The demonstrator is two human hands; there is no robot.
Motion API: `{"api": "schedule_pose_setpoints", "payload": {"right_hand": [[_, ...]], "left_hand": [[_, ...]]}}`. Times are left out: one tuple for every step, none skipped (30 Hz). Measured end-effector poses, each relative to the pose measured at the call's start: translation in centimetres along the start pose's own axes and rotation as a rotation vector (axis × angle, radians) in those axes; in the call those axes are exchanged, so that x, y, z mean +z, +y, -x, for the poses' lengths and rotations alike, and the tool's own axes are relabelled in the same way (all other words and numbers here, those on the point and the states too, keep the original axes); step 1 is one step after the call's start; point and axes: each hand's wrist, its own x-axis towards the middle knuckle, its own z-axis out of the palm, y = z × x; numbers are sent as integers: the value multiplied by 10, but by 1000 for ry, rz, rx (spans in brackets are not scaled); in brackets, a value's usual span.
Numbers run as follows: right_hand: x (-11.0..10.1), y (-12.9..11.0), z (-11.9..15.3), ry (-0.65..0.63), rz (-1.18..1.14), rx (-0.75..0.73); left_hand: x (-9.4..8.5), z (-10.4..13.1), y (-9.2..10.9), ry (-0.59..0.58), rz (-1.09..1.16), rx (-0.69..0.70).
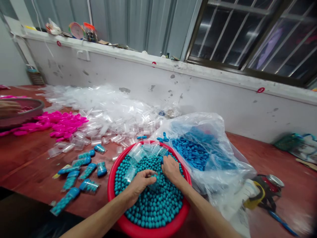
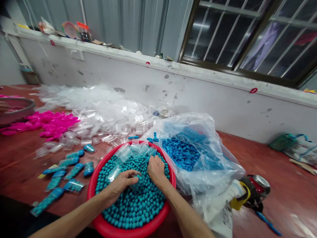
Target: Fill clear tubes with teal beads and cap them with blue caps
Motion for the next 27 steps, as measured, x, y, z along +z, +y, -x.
{"api": "schedule_pose_setpoints", "payload": {"right_hand": [[-1, -1, 3, 8, 4, -18], [-3, -2, 6, 16, 5, -41], [-4, -3, 10, 21, 4, -67], [-6, -4, 15, 24, -2, -105], [-8, -5, 20, 30, -12, -155], [-10, -6, 25, 39, -25, -217], [-12, -7, 31, 51, -44, -285], [-13, -7, 36, 66, -73, -349], [-13, -7, 40, 82, -119, -400], [-13, -7, 44, 96, -188, -433], [-11, -6, 47, 108, -279, -442], [-9, -5, 49, 120, -387, -435], [-7, -4, 49, 136, -499, -411], [-5, -3, 49, 149, -603, -378], [-2, -3, 48, 157, -689, -336], [-1, -2, 47, 163, -756, -288], [0, -1, 46, 158, -803, -243], [0, -1, 45, 145, -832, -213], [0, 0, 44, 133, -846, -203], [-1, 1, 44, 125, -844, -216], [-3, 2, 44, 129, -828, -244], [-5, 3, 45, 139, -805, -283], [-7, 4, 46, 154, -785, -318], [-8, 5, 47, 169, -771, -344], [-9, 6, 49, 181, -765, -363], [-10, 6, 50, 187, -766, -378], [-11, 7, 51, 187, -771, -391]], "left_hand": [[0, 1, 1, 23, -33, 47], [0, 2, 3, 56, -74, 96], [0, 3, 4, 92, -115, 133], [1, 4, 6, 119, -147, 143], [1, 5, 6, 131, -165, 123], [2, 5, 6, 130, -170, 80], [3, 5, 6, 122, -166, 29], [3, 5, 5, 109, -156, -13], [4, 4, 3, 97, -146, -33], [5, 4, 2, 87, -139, -33], [5, 4, 0, 73, -134, -24], [5, 3, 0, 51, -127, -15], [5, 3, -1, 29, -116, -10], [4, 4, -1, 12, -103, -7], [3, 4, -1, 0, -87, -5], [3, 5, -1, -10, -70, -2], [2, 6, 0, -18, -56, 5], [1, 7, 1, -30, -45, 14], [0, 9, 1, -45, -39, 26], [-1, 10, 2, -60, -34, 38], [-2, 11, 3, -72, -27, 47], [-2, 12, 3, -84, -14, 52], [-2, 13, 4, -100, 3, 52], [-3, 14, 4, -115, 20, 51], [-3, 14, 4, -128, 35, 48], [-3, 15, 4, -138, 46, 44], [-3, 15, 4, -143, 55, 40]]}}
